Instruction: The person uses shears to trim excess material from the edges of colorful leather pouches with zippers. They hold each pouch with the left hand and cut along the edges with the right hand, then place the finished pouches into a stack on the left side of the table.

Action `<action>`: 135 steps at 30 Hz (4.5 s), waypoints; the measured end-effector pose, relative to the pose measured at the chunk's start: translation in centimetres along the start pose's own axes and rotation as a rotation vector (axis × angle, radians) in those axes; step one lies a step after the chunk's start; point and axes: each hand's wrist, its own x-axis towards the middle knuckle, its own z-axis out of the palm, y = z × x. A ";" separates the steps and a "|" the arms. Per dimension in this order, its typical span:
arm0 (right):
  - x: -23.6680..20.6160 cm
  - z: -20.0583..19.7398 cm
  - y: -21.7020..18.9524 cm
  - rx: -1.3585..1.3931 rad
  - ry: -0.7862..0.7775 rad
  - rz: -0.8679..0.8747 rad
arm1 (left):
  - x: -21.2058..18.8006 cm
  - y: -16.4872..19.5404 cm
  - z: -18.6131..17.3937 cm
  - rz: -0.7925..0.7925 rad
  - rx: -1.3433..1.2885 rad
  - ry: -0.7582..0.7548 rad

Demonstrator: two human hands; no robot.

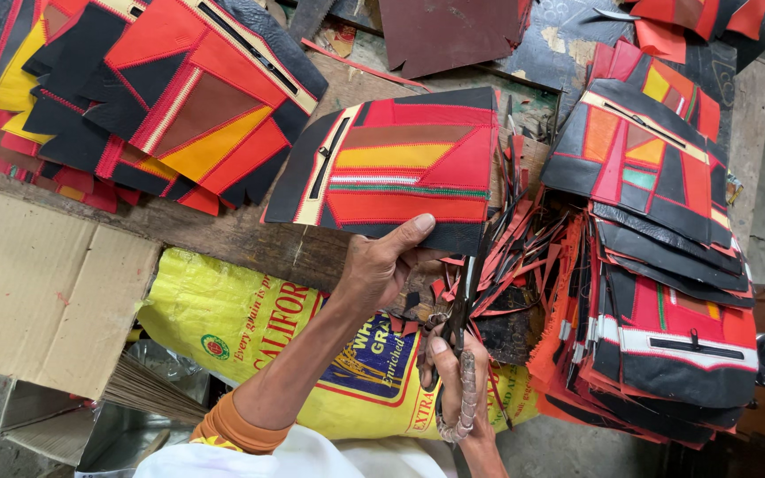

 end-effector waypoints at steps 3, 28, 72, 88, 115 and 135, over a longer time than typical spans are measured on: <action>-0.1 0.0 0.3 0.051 -0.014 -0.019 | 0.0 0.0 0.0 0.014 0.006 0.003; -0.4 0.3 0.3 0.041 0.050 0.075 | -0.4 -1.1 -1.3 -0.054 -0.047 0.010; 2.2 -3.0 1.4 0.016 -0.072 -0.246 | -8.6 -3.3 -0.1 -0.175 -0.061 -0.021; 3.2 -1.6 0.6 -0.011 -0.122 -0.160 | -8.6 -3.8 -1.1 -0.092 -0.205 0.249; 6.6 -7.7 -1.7 0.715 -0.082 -0.018 | -2.6 8.7 -3.7 -0.168 0.474 -0.036; 4.5 -6.1 0.8 0.322 -0.108 0.039 | -3.4 9.3 -7.6 -0.338 0.086 -0.176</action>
